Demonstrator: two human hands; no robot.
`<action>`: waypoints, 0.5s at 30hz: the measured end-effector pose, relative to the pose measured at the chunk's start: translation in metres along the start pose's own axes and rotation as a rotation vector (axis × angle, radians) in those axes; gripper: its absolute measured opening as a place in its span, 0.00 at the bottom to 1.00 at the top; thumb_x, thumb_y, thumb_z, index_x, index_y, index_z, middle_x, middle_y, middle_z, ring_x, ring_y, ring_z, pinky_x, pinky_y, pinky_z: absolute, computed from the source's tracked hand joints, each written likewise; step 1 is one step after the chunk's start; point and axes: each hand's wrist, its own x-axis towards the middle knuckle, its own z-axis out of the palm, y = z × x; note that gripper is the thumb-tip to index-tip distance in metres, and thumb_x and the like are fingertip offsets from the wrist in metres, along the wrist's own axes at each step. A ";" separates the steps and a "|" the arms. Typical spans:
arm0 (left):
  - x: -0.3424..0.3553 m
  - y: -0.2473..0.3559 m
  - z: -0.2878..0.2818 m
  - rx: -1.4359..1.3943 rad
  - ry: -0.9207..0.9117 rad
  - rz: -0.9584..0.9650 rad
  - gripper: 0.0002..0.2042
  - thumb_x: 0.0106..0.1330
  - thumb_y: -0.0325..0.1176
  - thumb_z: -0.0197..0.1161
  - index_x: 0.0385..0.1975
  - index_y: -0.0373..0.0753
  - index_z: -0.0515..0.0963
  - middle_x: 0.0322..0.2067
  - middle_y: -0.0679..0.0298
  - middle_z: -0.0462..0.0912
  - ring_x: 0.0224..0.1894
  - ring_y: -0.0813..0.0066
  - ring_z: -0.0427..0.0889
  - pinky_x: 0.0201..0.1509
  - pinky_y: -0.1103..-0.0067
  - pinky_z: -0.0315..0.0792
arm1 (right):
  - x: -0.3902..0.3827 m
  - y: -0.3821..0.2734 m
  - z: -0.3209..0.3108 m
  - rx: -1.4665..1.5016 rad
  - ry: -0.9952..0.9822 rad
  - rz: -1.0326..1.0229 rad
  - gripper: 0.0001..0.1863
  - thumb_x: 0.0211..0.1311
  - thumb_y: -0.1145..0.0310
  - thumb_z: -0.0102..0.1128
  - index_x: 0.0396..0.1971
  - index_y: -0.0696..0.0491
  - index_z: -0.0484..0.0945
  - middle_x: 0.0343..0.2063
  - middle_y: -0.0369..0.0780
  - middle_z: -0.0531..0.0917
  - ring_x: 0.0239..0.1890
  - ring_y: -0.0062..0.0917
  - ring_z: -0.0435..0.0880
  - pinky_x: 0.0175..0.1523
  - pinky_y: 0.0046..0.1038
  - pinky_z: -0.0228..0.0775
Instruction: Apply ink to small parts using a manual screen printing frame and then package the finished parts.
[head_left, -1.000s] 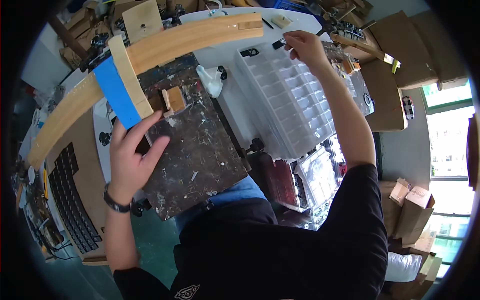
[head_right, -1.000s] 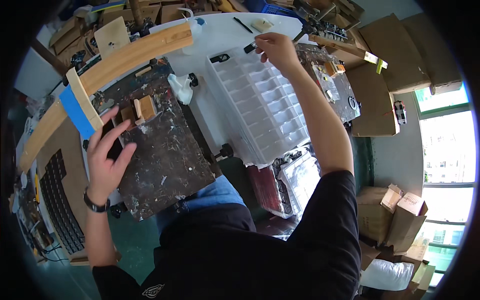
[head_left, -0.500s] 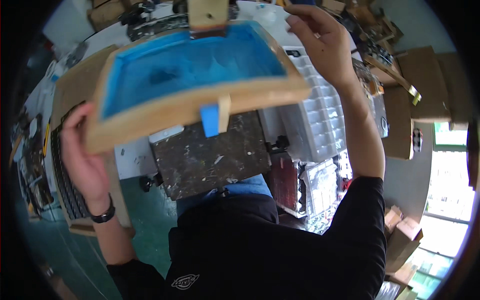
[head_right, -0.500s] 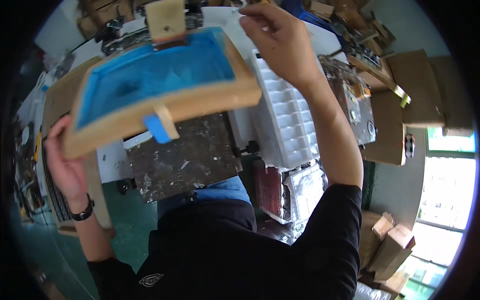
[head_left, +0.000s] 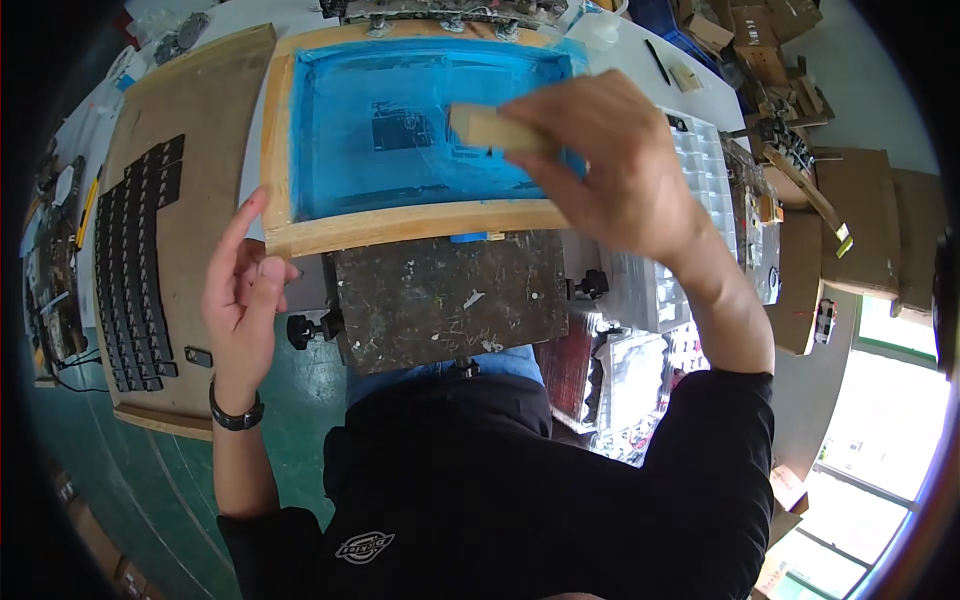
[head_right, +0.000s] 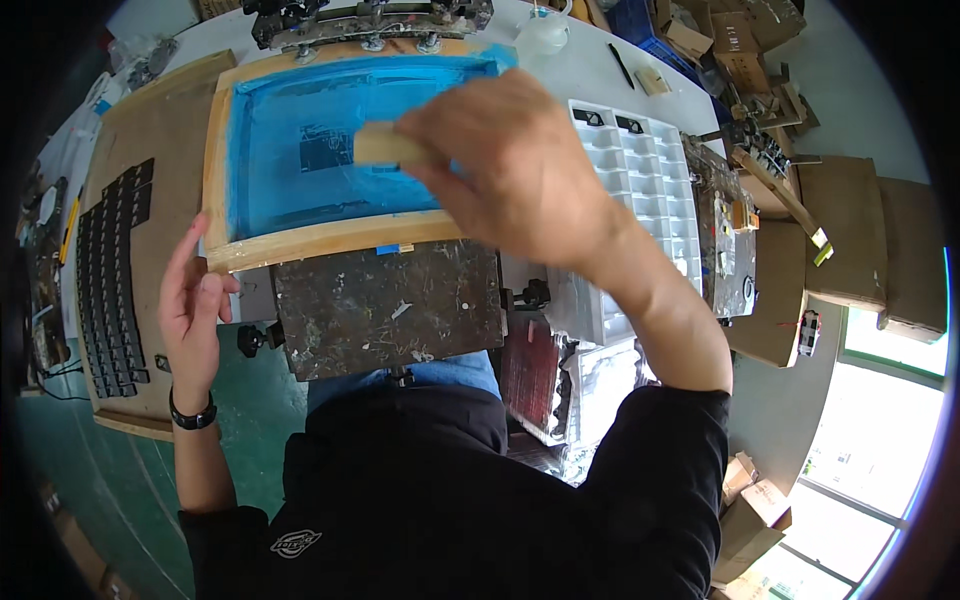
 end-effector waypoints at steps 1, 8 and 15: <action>0.001 0.001 0.000 0.019 0.008 0.007 0.26 0.78 0.27 0.60 0.75 0.36 0.72 0.36 0.67 0.78 0.33 0.81 0.77 0.39 0.87 0.71 | -0.001 -0.001 -0.003 0.019 -0.027 -0.049 0.19 0.57 0.75 0.80 0.50 0.56 0.89 0.37 0.37 0.89 0.33 0.25 0.82 0.40 0.27 0.73; -0.015 0.007 -0.009 -0.023 -0.016 0.100 0.28 0.76 0.29 0.65 0.74 0.32 0.71 0.48 0.57 0.85 0.42 0.75 0.82 0.52 0.81 0.76 | 0.012 0.026 -0.018 -0.016 0.008 0.230 0.23 0.61 0.75 0.80 0.57 0.55 0.87 0.47 0.39 0.90 0.42 0.25 0.85 0.48 0.28 0.79; -0.069 -0.001 -0.092 0.934 0.146 0.128 0.34 0.64 0.33 0.75 0.72 0.34 0.73 0.57 0.52 0.85 0.50 0.60 0.85 0.56 0.71 0.79 | 0.022 0.098 -0.046 -0.164 0.144 0.408 0.26 0.78 0.54 0.67 0.71 0.47 0.79 0.61 0.41 0.87 0.59 0.32 0.89 0.63 0.32 0.82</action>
